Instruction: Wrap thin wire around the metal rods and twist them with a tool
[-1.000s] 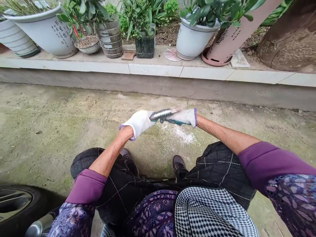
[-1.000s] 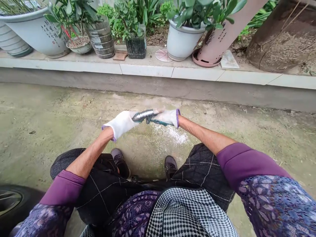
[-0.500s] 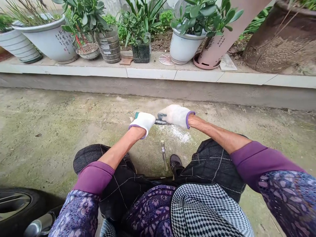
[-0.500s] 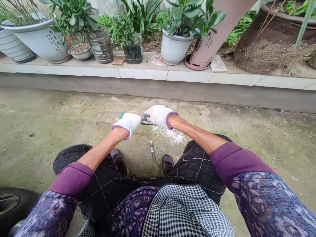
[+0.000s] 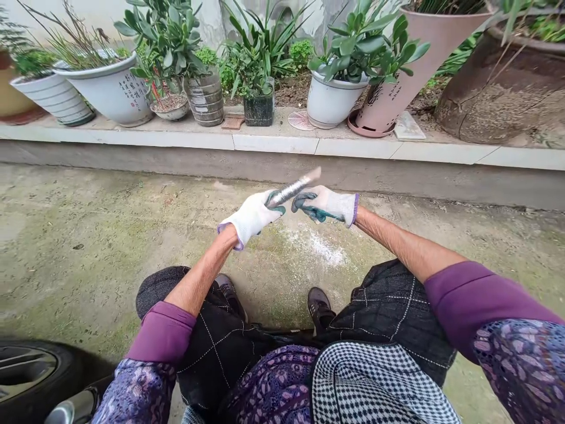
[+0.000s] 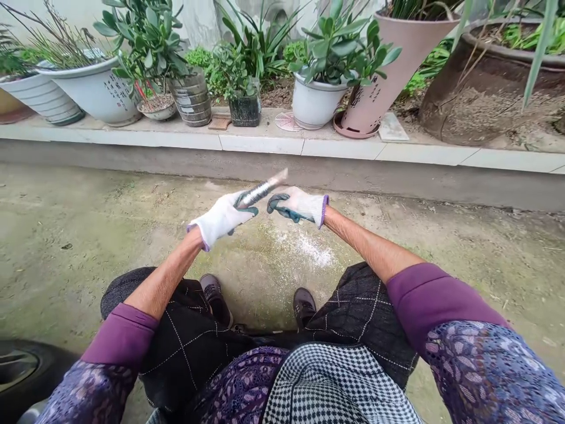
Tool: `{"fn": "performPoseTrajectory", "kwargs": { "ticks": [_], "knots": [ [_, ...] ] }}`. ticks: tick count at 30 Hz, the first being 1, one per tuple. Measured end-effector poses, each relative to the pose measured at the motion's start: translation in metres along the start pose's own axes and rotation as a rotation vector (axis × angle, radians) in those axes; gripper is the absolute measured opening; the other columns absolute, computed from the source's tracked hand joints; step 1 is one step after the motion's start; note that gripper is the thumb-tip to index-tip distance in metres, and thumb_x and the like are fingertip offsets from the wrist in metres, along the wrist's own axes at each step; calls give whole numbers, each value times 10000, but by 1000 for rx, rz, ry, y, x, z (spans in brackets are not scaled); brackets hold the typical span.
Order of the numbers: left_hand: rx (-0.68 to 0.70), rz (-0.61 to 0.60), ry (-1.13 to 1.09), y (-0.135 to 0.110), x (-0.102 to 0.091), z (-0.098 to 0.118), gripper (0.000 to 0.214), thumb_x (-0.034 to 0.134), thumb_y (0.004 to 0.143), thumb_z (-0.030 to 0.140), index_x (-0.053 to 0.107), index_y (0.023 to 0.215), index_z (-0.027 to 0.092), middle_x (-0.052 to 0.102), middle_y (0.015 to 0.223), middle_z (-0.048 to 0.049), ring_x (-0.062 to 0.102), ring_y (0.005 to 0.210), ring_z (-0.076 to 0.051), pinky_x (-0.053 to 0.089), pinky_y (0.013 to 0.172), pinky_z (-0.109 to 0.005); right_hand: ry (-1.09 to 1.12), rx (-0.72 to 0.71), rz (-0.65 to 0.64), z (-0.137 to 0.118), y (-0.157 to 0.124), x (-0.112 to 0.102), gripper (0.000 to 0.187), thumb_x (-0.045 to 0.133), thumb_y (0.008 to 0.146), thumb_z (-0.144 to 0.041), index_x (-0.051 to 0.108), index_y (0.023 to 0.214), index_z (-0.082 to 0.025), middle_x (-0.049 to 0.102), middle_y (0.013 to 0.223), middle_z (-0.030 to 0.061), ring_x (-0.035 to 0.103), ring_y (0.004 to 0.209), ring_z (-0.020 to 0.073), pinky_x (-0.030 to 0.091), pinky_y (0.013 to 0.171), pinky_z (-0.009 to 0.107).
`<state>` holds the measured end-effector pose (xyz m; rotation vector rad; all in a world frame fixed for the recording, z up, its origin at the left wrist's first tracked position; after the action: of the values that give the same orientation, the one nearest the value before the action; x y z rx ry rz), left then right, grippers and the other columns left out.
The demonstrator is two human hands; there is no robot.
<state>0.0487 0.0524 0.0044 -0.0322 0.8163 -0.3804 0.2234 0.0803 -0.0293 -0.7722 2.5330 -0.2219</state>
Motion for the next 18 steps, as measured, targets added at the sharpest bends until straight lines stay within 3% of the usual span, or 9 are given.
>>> {"fn": "performPoseTrajectory", "kwargs": {
  "ticks": [3,6,8,12,15,18],
  "knots": [
    [-8,19,-506,-2,-9,4,533,610,863,312,528,1371,173,398,563,94,307,391,-42,341,396,-181,45,9,19,-1,6,0,156,563,776,-247,664,848,-151,540,556,-19,490,473,105,390,416,225],
    [43,-28,-888,-4,-18,10,476,461,972,402,495,1391,177,283,519,119,201,352,-46,284,355,-174,73,-7,4,-1,11,4,142,569,736,-231,654,810,-145,549,553,-17,498,474,101,419,429,225],
    [48,-23,-1078,-3,-28,9,453,393,1007,460,523,1338,178,271,506,119,179,341,-51,257,340,-171,78,-29,-7,-2,12,6,158,569,725,-243,659,810,-144,536,551,-23,482,468,93,414,425,218],
    [41,120,-1407,-2,-61,-14,329,464,997,483,589,1103,198,277,493,121,184,321,-42,214,337,-171,46,14,-16,7,7,3,207,599,707,-286,686,828,-142,492,541,-35,431,455,83,370,399,214],
    [52,255,-1617,-6,-91,-40,288,478,1001,464,590,953,202,251,466,121,205,307,-37,186,341,-175,65,34,23,18,-2,-20,292,638,700,-356,702,878,-134,448,526,-50,375,449,81,330,396,223],
    [44,328,-1713,-14,-110,-60,311,471,1006,467,596,913,198,238,454,123,213,298,-31,171,344,-176,7,46,141,36,-11,-58,367,676,671,-419,720,894,-130,457,536,-42,370,471,85,308,423,229]
  ]
}}
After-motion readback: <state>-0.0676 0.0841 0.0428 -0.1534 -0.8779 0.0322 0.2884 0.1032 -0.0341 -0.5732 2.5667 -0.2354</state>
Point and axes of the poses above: each hand's wrist, its own y-axis towards the middle knuckle, its own x-axis out of the palm, z = x × y, the point moved 6 cm from there along y, towards the middle knuckle
